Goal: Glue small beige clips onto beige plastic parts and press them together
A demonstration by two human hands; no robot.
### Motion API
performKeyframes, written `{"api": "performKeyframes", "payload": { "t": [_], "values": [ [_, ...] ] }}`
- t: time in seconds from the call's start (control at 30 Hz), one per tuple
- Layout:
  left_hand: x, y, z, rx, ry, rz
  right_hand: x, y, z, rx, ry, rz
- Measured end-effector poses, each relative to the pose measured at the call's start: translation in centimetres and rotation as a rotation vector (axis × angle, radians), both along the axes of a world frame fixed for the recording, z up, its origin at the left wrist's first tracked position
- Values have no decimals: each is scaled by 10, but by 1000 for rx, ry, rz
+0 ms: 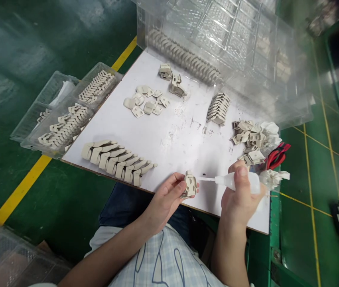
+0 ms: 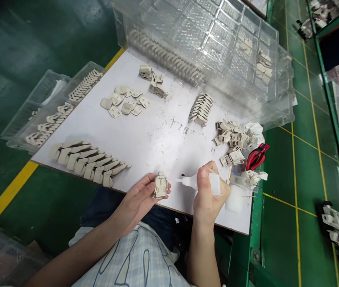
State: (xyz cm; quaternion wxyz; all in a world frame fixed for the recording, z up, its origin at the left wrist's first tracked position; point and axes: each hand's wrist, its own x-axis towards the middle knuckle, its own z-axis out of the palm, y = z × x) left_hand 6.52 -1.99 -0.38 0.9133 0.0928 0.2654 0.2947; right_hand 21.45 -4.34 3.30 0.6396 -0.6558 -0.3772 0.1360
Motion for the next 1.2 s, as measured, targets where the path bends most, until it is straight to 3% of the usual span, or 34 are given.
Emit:
{"api": "performKeyframes", "payload": {
  "t": [1.2],
  "values": [
    [1, 1, 1, 17, 40, -18, -5, 7, -9, -1, -72, -66]
  ]
}}
